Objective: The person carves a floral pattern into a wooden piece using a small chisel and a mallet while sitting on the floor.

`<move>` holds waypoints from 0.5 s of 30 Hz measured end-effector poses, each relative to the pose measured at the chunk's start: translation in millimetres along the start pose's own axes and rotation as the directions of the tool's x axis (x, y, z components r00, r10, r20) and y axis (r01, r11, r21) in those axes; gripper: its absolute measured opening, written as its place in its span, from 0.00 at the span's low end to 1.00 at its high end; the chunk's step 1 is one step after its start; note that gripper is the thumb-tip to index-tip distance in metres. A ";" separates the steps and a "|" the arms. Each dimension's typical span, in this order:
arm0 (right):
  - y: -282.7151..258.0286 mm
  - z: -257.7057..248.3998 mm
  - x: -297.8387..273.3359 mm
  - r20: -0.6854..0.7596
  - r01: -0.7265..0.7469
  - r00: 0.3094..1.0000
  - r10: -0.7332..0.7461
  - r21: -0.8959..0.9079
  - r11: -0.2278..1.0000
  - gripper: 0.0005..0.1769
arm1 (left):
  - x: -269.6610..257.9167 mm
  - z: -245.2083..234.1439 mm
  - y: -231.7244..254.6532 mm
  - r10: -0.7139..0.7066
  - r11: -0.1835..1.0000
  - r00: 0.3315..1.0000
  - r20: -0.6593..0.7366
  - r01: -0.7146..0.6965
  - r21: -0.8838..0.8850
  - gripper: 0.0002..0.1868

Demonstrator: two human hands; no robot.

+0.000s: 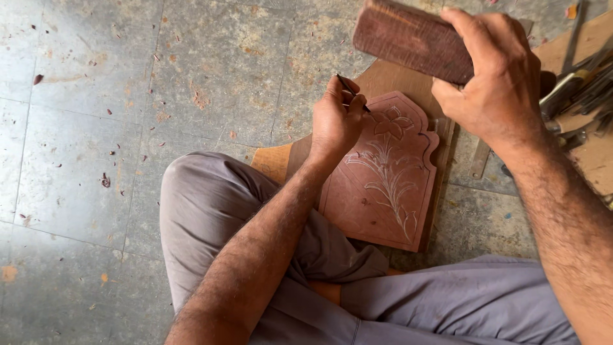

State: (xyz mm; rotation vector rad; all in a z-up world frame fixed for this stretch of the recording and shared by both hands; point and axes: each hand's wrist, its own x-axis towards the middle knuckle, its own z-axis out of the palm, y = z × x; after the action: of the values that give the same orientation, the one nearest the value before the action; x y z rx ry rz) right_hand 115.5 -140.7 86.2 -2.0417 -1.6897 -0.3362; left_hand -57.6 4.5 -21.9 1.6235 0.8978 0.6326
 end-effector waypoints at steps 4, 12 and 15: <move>7.6 -1.0 -6.1 0.043 -0.014 0.999 0.014 -0.009 1.000 0.43 | -2.9 -1.2 9.2 0.002 0.998 0.997 0.074 -0.007 0.061 0.06; 20.5 -6.2 -8.1 0.046 -0.082 0.996 0.079 0.066 0.994 0.40 | -3.9 -0.6 12.4 -0.015 0.997 0.996 0.093 0.007 0.082 0.06; 18.6 -8.6 -7.8 -0.020 0.039 0.999 -0.038 0.042 0.998 0.39 | -4.4 -0.7 13.4 -0.017 0.996 0.996 0.090 0.009 0.090 0.06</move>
State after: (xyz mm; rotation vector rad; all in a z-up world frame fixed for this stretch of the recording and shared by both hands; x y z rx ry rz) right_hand 132.8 -154.2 86.3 -1.9716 -1.7122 -0.3290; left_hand -57.6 0.1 -8.5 1.7116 0.8798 0.5111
